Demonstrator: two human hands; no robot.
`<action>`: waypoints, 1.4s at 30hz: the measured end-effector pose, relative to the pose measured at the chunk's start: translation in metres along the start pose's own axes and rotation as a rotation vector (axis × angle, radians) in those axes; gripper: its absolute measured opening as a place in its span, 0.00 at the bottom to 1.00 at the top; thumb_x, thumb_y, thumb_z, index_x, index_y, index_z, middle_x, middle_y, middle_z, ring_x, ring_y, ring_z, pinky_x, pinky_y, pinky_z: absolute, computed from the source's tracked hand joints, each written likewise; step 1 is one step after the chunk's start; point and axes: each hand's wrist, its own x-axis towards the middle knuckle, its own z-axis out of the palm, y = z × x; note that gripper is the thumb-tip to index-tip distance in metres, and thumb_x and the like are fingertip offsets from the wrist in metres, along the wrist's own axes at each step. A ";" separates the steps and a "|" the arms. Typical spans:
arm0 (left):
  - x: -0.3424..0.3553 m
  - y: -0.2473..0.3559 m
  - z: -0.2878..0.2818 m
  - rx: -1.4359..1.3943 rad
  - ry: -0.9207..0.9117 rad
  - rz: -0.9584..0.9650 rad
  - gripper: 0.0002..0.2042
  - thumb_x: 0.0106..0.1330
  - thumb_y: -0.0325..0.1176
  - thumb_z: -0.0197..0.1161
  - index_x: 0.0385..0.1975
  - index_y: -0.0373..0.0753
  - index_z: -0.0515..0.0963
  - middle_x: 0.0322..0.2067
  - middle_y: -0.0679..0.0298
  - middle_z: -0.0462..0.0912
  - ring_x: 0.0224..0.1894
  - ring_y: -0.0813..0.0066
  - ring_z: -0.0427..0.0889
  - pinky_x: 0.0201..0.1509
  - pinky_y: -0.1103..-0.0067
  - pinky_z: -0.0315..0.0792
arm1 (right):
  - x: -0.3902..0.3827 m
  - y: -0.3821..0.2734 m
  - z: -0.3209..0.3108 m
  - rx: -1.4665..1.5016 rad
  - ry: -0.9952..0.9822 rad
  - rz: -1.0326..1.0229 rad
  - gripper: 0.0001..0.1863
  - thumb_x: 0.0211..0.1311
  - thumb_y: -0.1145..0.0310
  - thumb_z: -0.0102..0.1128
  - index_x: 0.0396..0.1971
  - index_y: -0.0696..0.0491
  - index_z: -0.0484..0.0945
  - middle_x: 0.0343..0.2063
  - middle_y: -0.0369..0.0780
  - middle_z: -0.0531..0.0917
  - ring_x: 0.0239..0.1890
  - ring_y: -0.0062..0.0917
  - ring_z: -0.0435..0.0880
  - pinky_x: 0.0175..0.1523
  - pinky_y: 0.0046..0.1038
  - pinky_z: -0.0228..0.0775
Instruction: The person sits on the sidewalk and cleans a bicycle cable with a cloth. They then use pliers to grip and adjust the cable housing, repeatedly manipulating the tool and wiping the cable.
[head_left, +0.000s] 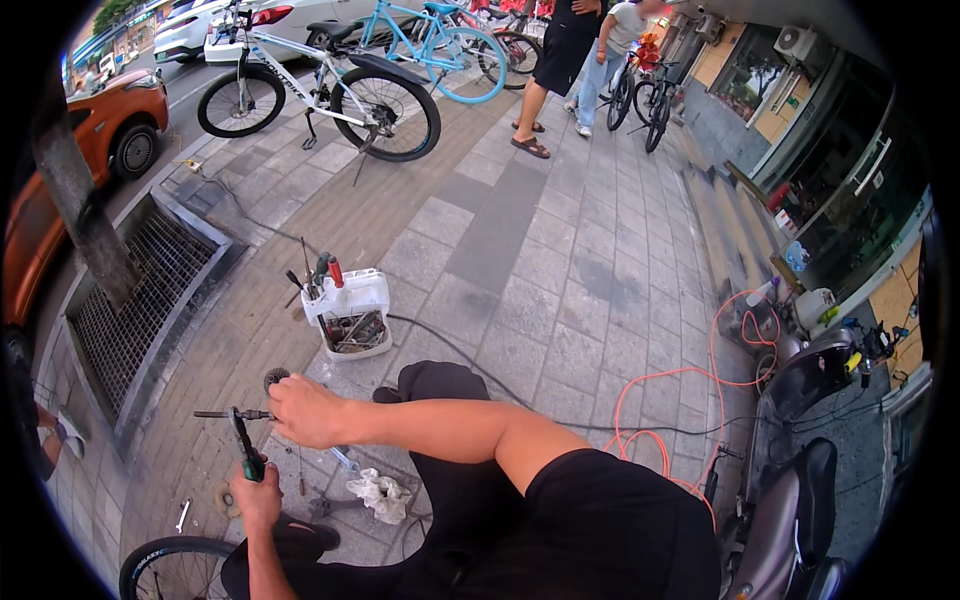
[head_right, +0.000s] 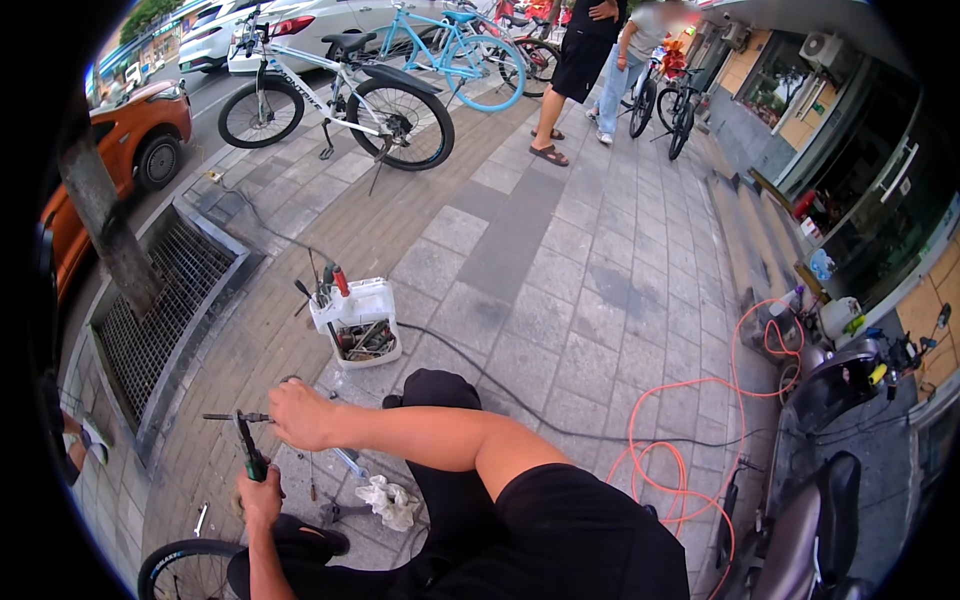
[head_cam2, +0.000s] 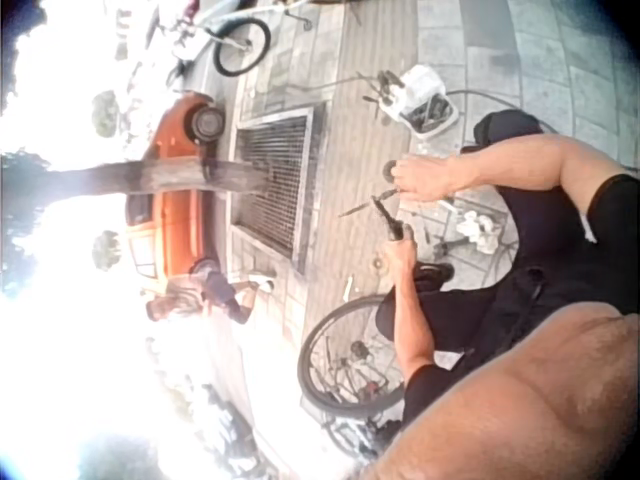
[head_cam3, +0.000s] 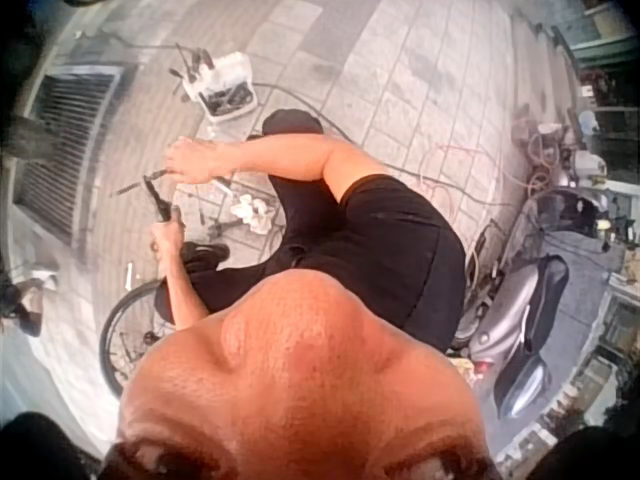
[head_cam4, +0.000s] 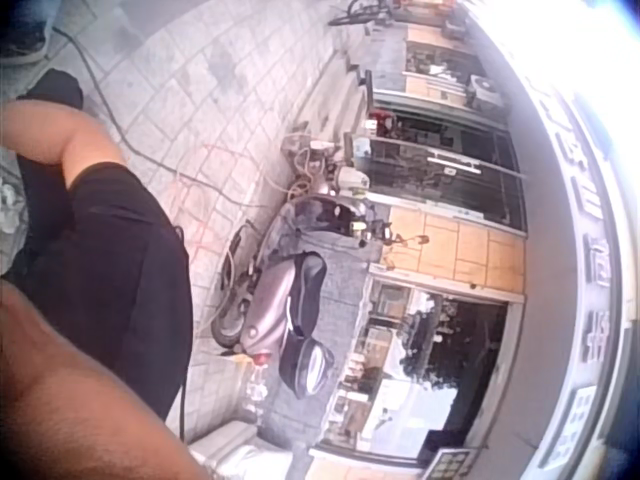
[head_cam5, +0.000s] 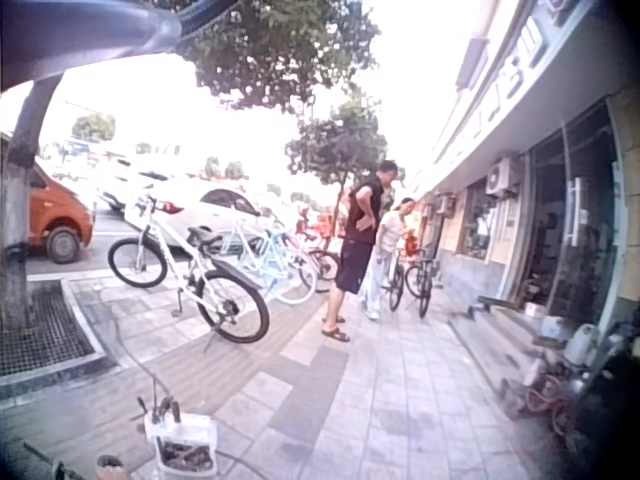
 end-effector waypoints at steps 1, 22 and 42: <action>0.000 0.001 0.002 -0.017 -0.014 -0.023 0.09 0.68 0.27 0.63 0.45 0.32 0.76 0.23 0.66 0.77 0.16 0.78 0.75 0.20 0.77 0.70 | -0.003 0.000 0.003 0.032 0.007 0.023 0.13 0.64 0.61 0.67 0.30 0.57 0.81 0.29 0.39 0.77 0.33 0.32 0.79 0.40 0.35 0.70; -0.007 0.013 -0.005 0.011 0.034 0.072 0.07 0.68 0.26 0.63 0.42 0.33 0.76 0.24 0.65 0.77 0.19 0.80 0.75 0.22 0.78 0.70 | 0.009 -0.006 -0.013 0.822 -0.296 0.495 0.17 0.68 0.59 0.65 0.27 0.59 0.82 0.23 0.37 0.76 0.27 0.26 0.77 0.35 0.33 0.70; -0.008 0.004 -0.004 0.033 0.122 0.232 0.07 0.68 0.26 0.64 0.43 0.33 0.77 0.31 0.63 0.80 0.33 0.73 0.78 0.40 0.73 0.74 | 0.001 -0.014 -0.020 1.953 -0.586 1.028 0.23 0.76 0.51 0.57 0.39 0.60 0.81 0.21 0.31 0.73 0.21 0.17 0.68 0.26 0.24 0.61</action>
